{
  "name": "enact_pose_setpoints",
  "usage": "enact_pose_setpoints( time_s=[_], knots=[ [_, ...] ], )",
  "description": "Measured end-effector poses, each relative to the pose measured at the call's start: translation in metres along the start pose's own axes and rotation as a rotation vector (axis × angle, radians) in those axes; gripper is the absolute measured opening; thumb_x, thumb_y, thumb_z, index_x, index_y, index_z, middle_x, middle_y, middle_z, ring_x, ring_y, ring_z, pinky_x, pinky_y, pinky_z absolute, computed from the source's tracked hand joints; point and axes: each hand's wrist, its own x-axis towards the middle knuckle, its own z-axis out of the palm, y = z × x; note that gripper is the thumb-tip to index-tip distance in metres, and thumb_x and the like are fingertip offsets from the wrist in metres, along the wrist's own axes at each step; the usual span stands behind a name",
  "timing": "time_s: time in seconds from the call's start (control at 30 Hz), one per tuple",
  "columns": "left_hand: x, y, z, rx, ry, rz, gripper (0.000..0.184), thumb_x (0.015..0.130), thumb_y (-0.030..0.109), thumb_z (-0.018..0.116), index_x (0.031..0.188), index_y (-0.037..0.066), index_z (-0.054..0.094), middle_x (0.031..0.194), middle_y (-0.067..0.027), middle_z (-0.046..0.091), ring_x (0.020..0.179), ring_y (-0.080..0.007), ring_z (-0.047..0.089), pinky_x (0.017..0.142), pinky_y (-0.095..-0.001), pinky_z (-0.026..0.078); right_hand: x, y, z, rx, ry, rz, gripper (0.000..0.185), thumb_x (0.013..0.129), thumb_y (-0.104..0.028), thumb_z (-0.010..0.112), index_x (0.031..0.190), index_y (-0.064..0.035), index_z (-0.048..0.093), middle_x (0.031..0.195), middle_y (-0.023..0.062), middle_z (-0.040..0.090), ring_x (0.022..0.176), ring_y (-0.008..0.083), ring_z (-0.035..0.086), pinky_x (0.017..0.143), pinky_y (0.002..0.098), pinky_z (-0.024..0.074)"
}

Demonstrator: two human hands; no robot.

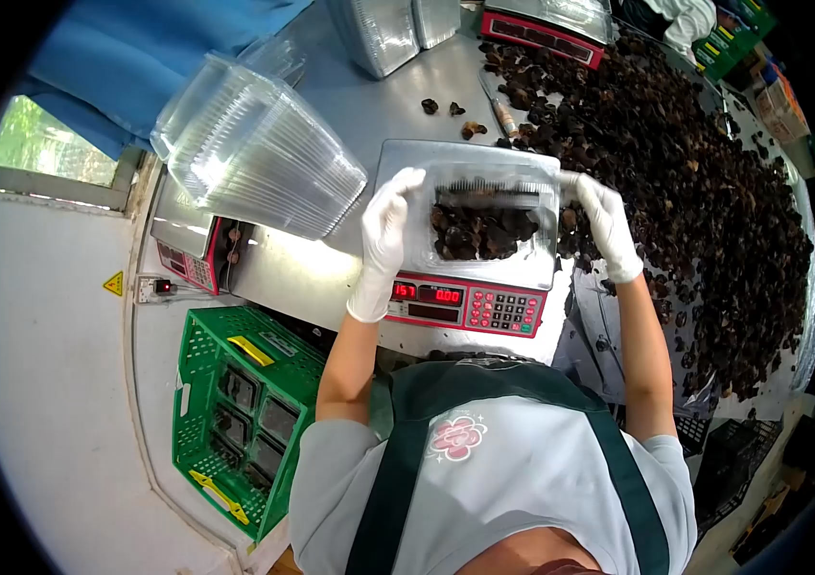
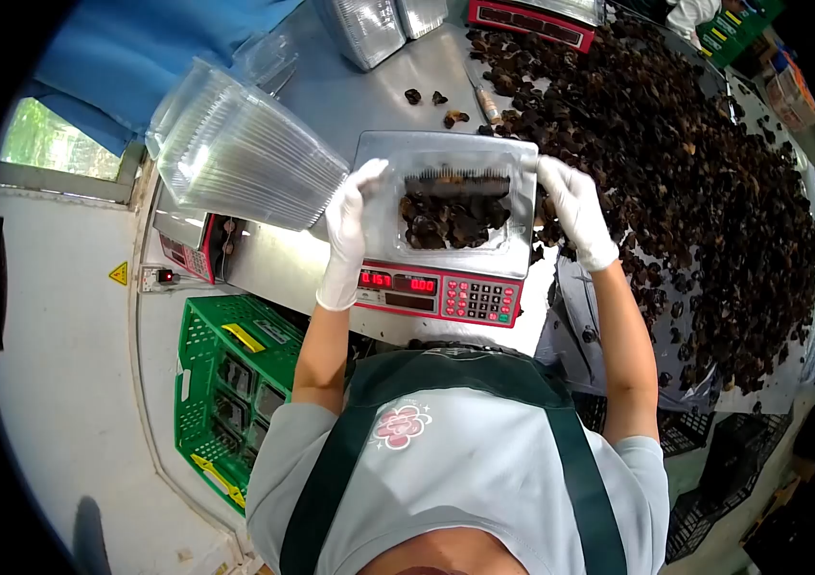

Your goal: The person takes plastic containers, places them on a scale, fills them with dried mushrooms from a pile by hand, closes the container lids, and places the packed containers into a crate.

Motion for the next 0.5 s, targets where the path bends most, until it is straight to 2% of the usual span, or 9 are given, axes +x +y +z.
enact_pose_setpoints(
  time_s=[0.07, 0.1, 0.17, 0.23, 0.3, 0.33, 0.37, 0.43, 0.5],
  knots=[
    [-0.022, 0.006, -0.004, 0.445, -0.058, 0.118, 0.034, 0.083, 0.026, 0.069, 0.109, 0.004, 0.065, 0.118, -0.0167, 0.062, 0.116, -0.0286, 0.055, 0.100, -0.0382, 0.042, -0.023, 0.003, 0.009, -0.116, 0.031, 0.127, 0.039, 0.091, -0.033, 0.062, 0.117, -0.0022, 0.063, 0.100, 0.0087, 0.066, 0.092, 0.0144, 0.062, 0.082, 0.0269, 0.0497],
    [-0.030, 0.008, 0.004, 0.509, -0.065, 0.083, 0.033, 0.079, 0.017, 0.072, 0.108, 0.003, 0.066, 0.119, -0.0142, 0.062, 0.114, -0.0282, 0.057, 0.098, -0.0380, 0.043, -0.027, 0.036, 0.000, -0.196, 0.032, -0.049, 0.039, 0.088, -0.028, 0.067, 0.119, -0.0037, 0.062, 0.104, 0.0097, 0.066, 0.092, 0.0160, 0.063, 0.081, 0.0278, 0.0509],
    [-0.053, -0.002, 0.001, 0.510, -0.020, -0.058, 0.031, 0.078, 0.011, 0.071, 0.108, 0.004, 0.066, 0.122, -0.0121, 0.060, 0.114, -0.0270, 0.057, 0.096, -0.0358, 0.045, -0.042, 0.044, 0.009, -0.344, 0.025, -0.100, 0.042, 0.084, -0.023, 0.071, 0.120, -0.0054, 0.061, 0.107, 0.0111, 0.065, 0.095, 0.0161, 0.063, 0.082, 0.0284, 0.0516],
    [-0.066, 0.002, 0.007, 0.553, -0.025, -0.097, 0.036, 0.080, 0.008, 0.068, 0.115, 0.003, 0.062, 0.121, -0.0123, 0.060, 0.105, -0.0218, 0.060, 0.089, -0.0304, 0.049, -0.055, 0.041, 0.020, -0.296, 0.054, 0.102, 0.051, 0.083, -0.020, 0.071, 0.128, -0.0046, 0.054, 0.098, 0.0108, 0.068, 0.086, 0.0151, 0.065, 0.077, 0.0288, 0.0529],
    [-0.072, -0.005, 0.014, 0.136, 0.129, -0.417, 0.045, 0.082, 0.007, 0.066, 0.125, 0.000, 0.055, 0.113, -0.0123, 0.060, 0.091, -0.0152, 0.061, 0.078, -0.0246, 0.051, -0.055, 0.057, 0.024, -0.233, 0.101, 0.139, 0.040, 0.086, -0.018, 0.068, 0.120, 0.0000, 0.057, 0.090, 0.0094, 0.068, 0.077, 0.0122, 0.064, 0.070, 0.0257, 0.0526],
    [-0.072, -0.008, 0.018, 0.114, 0.172, -0.438, 0.041, 0.086, 0.008, 0.064, 0.124, -0.003, 0.052, 0.097, -0.0109, 0.062, 0.072, -0.0107, 0.060, 0.064, -0.0218, 0.051, -0.055, 0.059, 0.023, -0.232, 0.101, 0.133, 0.040, 0.086, -0.018, 0.068, 0.120, 0.0000, 0.057, 0.090, 0.0094, 0.068, 0.077, 0.0122, 0.064, 0.070, 0.0257, 0.0526],
    [-0.071, -0.008, 0.017, 0.113, 0.173, -0.433, 0.041, 0.086, 0.008, 0.064, 0.124, -0.003, 0.052, 0.097, -0.0109, 0.062, 0.072, -0.0107, 0.060, 0.064, -0.0218, 0.051, -0.055, 0.058, 0.023, -0.132, 0.035, 0.233, 0.032, 0.087, -0.016, 0.066, 0.113, 0.0010, 0.058, 0.089, 0.0091, 0.068, 0.074, 0.0107, 0.063, 0.067, 0.0243, 0.0517],
    [-0.065, 0.001, 0.014, 0.025, 0.075, -0.728, 0.025, 0.089, 0.010, 0.061, 0.111, -0.001, 0.057, 0.081, -0.0095, 0.063, 0.061, -0.0110, 0.059, 0.052, -0.0216, 0.048, -0.054, 0.049, 0.028, 0.009, -0.037, 0.334, 0.013, 0.092, -0.011, 0.059, 0.096, 0.0013, 0.056, 0.084, 0.0080, 0.066, 0.067, 0.0080, 0.062, 0.060, 0.0216, 0.0495],
    [-0.066, 0.002, 0.019, 0.018, 0.095, -0.699, 0.014, 0.091, 0.012, 0.059, 0.100, 0.001, 0.057, 0.071, -0.0086, 0.062, 0.053, -0.0107, 0.056, 0.046, -0.0217, 0.045, -0.054, 0.052, 0.031, 0.152, -0.025, 0.380, 0.010, 0.092, -0.008, 0.057, 0.097, 0.0007, 0.055, 0.079, 0.0063, 0.064, 0.066, 0.0092, 0.062, 0.060, 0.0218, 0.0496]
  ],
)
